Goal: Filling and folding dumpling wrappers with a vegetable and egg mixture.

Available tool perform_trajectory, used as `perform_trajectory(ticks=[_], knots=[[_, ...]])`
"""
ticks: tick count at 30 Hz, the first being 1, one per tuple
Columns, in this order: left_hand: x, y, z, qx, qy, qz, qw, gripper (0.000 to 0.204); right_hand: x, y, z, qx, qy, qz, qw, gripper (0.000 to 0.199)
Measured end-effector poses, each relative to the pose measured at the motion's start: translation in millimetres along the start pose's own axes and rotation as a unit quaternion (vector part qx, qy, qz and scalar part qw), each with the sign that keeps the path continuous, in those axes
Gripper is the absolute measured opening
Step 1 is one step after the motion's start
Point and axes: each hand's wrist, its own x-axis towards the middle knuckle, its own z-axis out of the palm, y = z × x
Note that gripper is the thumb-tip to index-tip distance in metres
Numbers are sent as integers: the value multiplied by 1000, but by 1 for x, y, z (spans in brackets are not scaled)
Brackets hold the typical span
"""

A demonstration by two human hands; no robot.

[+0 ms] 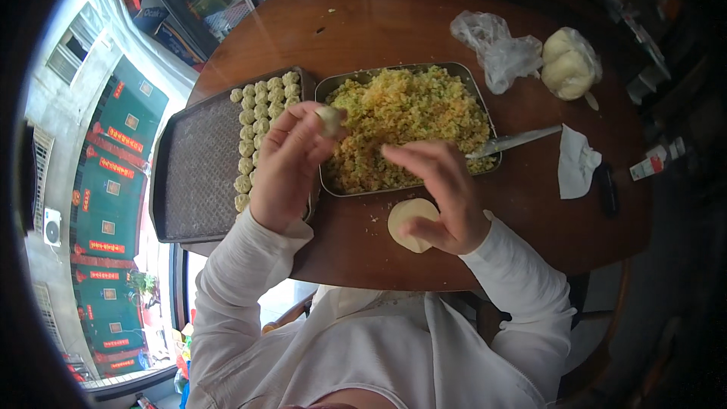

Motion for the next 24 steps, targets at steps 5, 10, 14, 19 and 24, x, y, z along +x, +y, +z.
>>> perform_trajectory(ticks=[5,10,14,19,24], knots=[[15,25,-19,-38,23,46,998,28,-1,-1,7,-107,-35,-93,989,38],[21,74,-58,-91,41,172,980,27,0,-9,4,-153,-15,-148,977,44],[14,113,-108,-79,98,221,967,24,3,-11,3,-205,-30,-175,963,44],[28,115,-166,164,231,124,951,26,-2,-14,4,-202,-29,-191,960,42],[52,93,-205,407,272,62,870,29,-6,-8,7,-178,-30,-193,964,39]])
